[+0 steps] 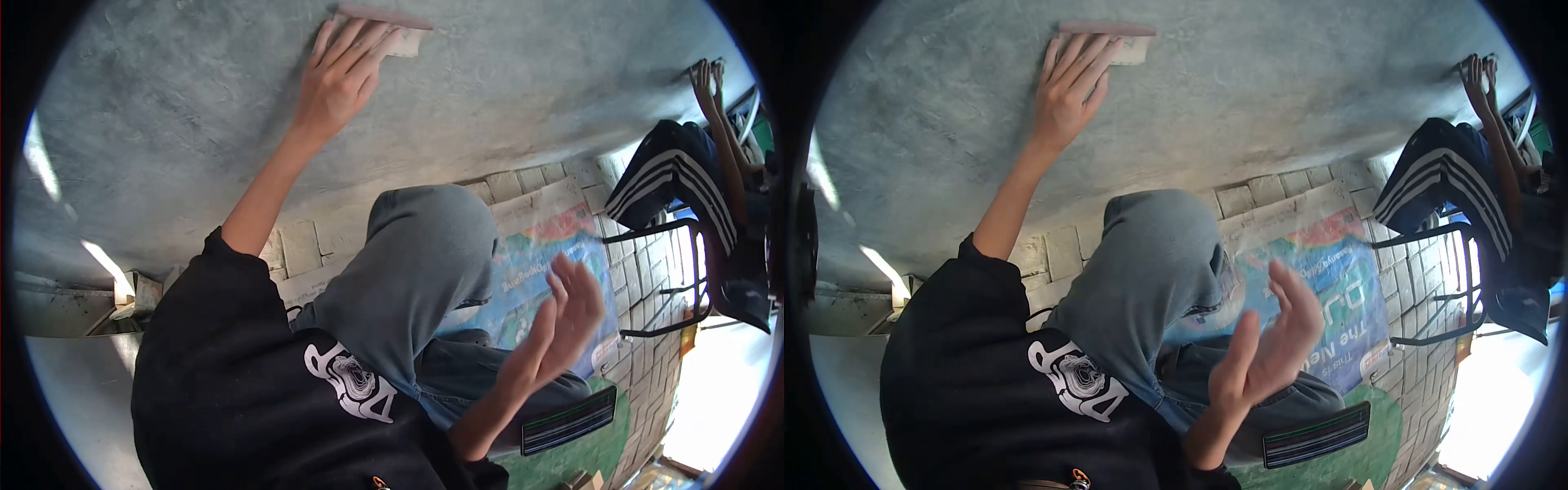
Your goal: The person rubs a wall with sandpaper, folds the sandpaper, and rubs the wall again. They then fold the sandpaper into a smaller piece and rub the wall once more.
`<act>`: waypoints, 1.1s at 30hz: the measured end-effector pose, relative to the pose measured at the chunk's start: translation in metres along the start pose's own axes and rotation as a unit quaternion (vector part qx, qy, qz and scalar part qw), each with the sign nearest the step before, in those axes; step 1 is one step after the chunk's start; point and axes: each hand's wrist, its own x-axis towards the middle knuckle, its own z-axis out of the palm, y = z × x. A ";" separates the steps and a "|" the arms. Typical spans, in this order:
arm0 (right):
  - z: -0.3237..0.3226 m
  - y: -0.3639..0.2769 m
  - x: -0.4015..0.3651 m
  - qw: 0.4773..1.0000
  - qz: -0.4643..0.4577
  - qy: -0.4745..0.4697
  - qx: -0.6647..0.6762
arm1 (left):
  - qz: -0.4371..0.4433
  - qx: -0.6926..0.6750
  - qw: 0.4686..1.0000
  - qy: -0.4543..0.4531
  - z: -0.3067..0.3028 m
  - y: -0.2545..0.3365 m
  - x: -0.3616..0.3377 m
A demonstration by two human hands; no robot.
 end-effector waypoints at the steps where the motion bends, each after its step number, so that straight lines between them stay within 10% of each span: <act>1: 0.014 0.005 0.007 0.999 0.014 0.002 0.053 | 0.018 0.012 1.000 0.004 -0.003 -0.002 0.007; 9: 0.065 0.045 0.053 0.953 0.204 -0.007 0.224 | 0.098 -0.051 0.992 0.063 -0.007 -0.007 0.024; 12: 0.066 0.055 0.063 0.949 0.197 -0.020 0.247 | -0.006 -0.261 0.964 0.058 -0.017 0.051 0.042; 15: 0.059 0.060 0.067 0.951 0.173 -0.039 0.255 | -0.030 -0.373 0.919 -0.122 -0.034 0.091 0.076; 17: 0.048 0.066 0.059 0.952 0.169 -0.020 0.254 | -0.012 -0.407 0.844 -0.350 -0.040 0.114 0.104; 23: 0.015 0.093 0.051 0.859 0.183 0.028 0.477 | 0.006 -0.681 0.642 -0.351 -0.018 0.188 0.140; 30: -0.007 0.086 0.054 0.834 0.204 0.095 0.504 | -0.068 -0.717 0.580 -0.381 0.000 0.219 0.134; 33: -0.010 0.089 0.054 0.850 0.197 0.115 0.476 | -0.064 -0.685 0.639 -0.343 0.008 0.219 0.129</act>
